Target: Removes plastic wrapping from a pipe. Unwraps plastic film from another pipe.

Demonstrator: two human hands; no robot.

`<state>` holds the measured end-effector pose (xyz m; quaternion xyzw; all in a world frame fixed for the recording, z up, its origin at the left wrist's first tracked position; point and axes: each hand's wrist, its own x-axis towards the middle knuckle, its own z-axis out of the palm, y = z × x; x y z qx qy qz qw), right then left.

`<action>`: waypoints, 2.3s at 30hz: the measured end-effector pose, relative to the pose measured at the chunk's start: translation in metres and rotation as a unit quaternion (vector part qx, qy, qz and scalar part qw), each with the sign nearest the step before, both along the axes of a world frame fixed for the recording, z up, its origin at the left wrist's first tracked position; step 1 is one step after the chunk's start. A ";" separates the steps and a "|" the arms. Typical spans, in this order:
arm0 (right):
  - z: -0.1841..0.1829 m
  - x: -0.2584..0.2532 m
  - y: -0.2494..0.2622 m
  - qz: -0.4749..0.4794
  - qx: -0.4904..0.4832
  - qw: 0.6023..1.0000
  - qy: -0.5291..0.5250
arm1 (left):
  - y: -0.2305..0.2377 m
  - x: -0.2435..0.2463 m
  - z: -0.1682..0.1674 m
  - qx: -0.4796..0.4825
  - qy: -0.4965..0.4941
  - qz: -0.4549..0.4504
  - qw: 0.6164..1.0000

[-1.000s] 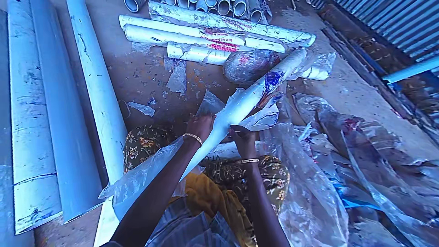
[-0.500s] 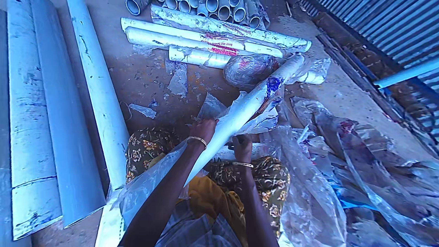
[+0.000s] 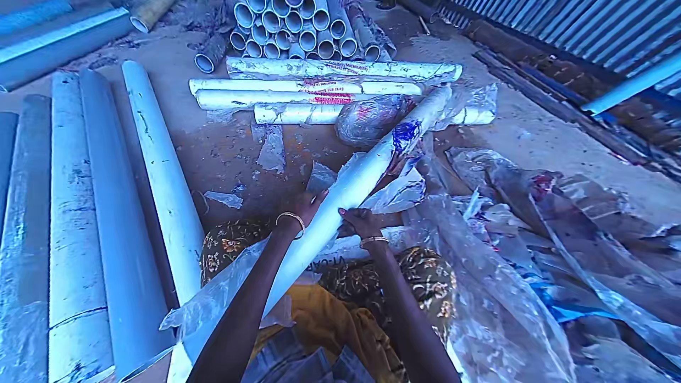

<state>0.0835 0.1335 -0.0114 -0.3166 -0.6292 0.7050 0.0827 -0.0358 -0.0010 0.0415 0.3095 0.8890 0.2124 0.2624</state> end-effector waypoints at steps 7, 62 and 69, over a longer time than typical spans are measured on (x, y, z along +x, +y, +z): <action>0.005 -0.009 -0.005 -0.007 -0.040 0.997 0.064 | 0.030 0.022 0.043 -0.168 0.015 0.033 0.985; 0.028 -0.023 -0.176 0.245 -0.250 0.936 0.019 | -0.216 -0.024 -0.001 -0.005 -0.042 0.177 0.983; 0.011 -0.022 -0.182 0.240 -0.220 0.943 0.070 | -0.213 -0.061 -0.013 -0.070 -0.022 0.137 0.988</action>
